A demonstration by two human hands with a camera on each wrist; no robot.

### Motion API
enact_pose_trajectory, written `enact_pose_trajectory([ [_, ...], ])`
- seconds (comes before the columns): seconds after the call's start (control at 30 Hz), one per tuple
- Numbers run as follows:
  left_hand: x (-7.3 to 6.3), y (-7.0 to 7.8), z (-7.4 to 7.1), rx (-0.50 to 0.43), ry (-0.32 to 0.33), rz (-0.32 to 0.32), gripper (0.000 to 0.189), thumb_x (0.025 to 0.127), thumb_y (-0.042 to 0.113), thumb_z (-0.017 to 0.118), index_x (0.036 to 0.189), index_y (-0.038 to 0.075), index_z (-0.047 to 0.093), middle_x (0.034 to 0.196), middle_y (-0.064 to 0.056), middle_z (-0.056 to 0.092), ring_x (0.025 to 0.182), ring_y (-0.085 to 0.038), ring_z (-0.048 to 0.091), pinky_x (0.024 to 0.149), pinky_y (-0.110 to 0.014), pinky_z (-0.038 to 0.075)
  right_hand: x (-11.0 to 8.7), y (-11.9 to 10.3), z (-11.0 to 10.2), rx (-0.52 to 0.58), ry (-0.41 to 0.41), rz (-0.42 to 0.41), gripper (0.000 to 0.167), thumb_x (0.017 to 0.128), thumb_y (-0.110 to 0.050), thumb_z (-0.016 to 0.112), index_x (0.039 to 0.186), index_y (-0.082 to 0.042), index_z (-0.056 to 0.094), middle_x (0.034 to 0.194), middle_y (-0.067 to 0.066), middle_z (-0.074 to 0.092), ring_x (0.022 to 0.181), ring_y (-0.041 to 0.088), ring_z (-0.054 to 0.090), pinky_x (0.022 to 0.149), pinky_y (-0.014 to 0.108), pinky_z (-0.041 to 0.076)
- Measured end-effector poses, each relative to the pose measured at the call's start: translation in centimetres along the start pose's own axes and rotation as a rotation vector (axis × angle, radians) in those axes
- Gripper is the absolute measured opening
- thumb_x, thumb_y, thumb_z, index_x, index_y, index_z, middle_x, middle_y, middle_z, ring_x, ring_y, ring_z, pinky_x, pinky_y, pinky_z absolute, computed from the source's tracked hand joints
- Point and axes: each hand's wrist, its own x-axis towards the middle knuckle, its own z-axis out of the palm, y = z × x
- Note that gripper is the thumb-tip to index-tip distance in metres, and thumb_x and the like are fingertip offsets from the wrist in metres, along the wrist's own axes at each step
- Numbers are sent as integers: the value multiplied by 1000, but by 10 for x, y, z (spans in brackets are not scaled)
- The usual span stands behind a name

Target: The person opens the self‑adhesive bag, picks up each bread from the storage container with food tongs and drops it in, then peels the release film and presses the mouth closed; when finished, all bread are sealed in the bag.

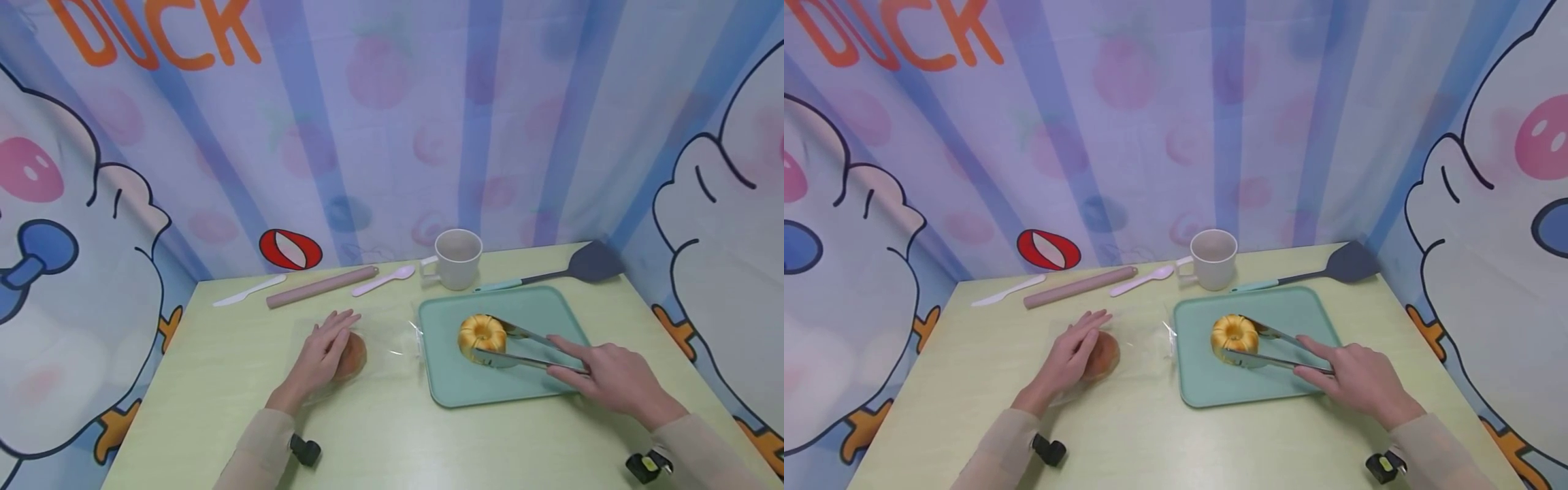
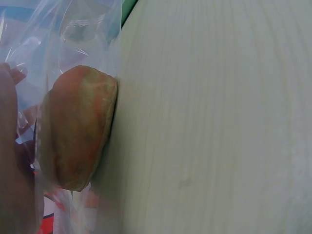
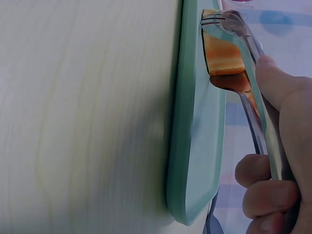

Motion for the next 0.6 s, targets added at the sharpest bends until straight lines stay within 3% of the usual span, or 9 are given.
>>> enact_pose_trajectory([
  [0.6,0,2,-1,-17,-5,2,40,113,24,48,151,18,60,159,-11,52,152,-48,36,117,-79,17,8,-6,-6,-31,82,-66,63,96,-60,68,148,-24,63,45,-14,34,40,5,32,39,27,27],
])
